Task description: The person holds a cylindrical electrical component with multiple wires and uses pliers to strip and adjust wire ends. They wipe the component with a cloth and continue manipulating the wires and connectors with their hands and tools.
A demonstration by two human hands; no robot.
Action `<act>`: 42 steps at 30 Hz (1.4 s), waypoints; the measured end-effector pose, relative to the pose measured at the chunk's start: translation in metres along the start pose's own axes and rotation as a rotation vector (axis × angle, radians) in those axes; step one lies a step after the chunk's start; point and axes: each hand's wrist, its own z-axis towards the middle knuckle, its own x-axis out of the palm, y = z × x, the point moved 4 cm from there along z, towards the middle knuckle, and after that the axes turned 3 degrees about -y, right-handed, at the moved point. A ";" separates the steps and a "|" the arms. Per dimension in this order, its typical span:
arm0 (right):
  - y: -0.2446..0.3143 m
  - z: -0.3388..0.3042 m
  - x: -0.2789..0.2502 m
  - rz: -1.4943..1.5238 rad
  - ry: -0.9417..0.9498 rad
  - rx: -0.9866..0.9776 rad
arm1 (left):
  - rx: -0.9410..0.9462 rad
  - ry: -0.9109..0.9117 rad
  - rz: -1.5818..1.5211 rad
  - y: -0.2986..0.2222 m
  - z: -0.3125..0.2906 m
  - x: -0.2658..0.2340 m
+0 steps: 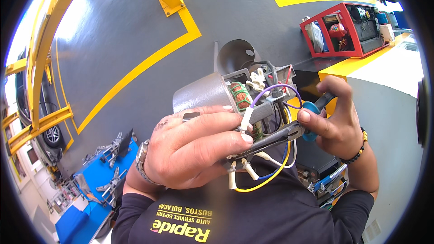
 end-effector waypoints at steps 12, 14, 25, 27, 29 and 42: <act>-0.007 0.012 -0.002 0.003 0.153 -0.101 | 0.025 0.009 0.070 -0.001 0.000 0.000; -0.009 0.014 -0.002 0.002 0.162 -0.118 | 0.021 0.003 0.061 -0.001 0.000 0.000; -0.007 0.010 0.002 -0.051 0.174 -0.181 | 0.040 0.017 0.045 0.001 -0.001 -0.002; -0.008 0.011 0.003 -0.062 0.178 -0.195 | 0.036 0.007 0.043 0.001 -0.002 -0.002; -0.010 0.011 0.004 -0.086 0.176 -0.214 | 0.028 0.022 0.055 0.000 -0.001 -0.002; -0.010 0.013 0.001 -0.080 0.128 -0.203 | 0.021 0.042 0.026 0.000 0.000 -0.003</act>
